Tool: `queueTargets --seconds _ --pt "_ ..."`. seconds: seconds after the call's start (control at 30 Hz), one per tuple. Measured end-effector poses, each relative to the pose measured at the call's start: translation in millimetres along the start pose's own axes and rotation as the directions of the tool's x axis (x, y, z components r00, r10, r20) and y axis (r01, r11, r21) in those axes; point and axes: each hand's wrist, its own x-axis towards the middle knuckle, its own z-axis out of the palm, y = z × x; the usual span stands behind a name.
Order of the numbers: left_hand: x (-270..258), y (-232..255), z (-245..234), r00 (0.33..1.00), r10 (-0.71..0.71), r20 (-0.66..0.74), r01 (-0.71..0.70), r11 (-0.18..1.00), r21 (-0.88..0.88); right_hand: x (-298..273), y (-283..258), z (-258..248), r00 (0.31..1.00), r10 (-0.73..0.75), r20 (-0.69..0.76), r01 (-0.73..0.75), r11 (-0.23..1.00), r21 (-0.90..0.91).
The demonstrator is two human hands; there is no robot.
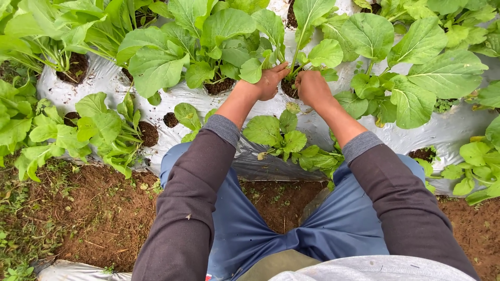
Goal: The person sits cross-legged in a garden and removes weeds from around the base of leafy green plants growing through plastic mulch. They use their hands to pull the weeds and discard them on the ground.
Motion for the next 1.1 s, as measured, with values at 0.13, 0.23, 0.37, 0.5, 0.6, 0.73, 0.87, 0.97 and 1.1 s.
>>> queueTargets --seconds 0.13,0.23,0.37,0.5,0.6,0.73,0.87,0.97,1.1 --pt "0 -1 4 1.000 -0.013 0.015 0.013 1.000 0.000 -22 -25 -3 0.995 -0.011 0.097 0.011 1.000 0.000" --pt "-10 4 -11 1.000 -0.012 0.008 0.012 1.000 -0.016 -10 -12 1 1.000 -0.019 -0.007 0.018 0.999 -0.039" --pt "-19 4 -16 1.000 0.002 0.007 -0.002 0.998 -0.066 -11 -3 -9 0.995 -0.012 -0.103 0.014 1.000 0.022" --pt "-15 4 -16 1.000 -0.005 0.018 0.007 0.995 -0.104 -17 -22 -11 0.997 -0.018 -0.076 0.021 0.999 0.038" --pt "-20 9 -26 1.000 0.000 0.020 0.002 0.995 -0.100 -17 -30 -12 0.998 -0.024 -0.056 0.021 0.999 -0.042" --pt "-18 6 -20 1.000 0.010 -0.003 -0.011 0.996 -0.089 -8 -20 -1 0.994 -0.024 -0.107 0.012 0.994 -0.108" --pt "-20 6 -20 1.000 0.006 -0.009 -0.007 0.997 -0.075 -2 -19 -3 0.991 -0.051 -0.126 0.028 0.984 -0.176" --pt "-17 4 -20 1.000 0.010 0.021 -0.008 0.996 -0.090 -5 -23 -5 0.991 -0.040 -0.128 0.024 0.992 -0.121" --pt "-21 5 -28 1.000 0.000 0.026 0.003 0.996 -0.093 6 8 15 0.989 0.013 -0.144 -0.028 0.994 -0.106"
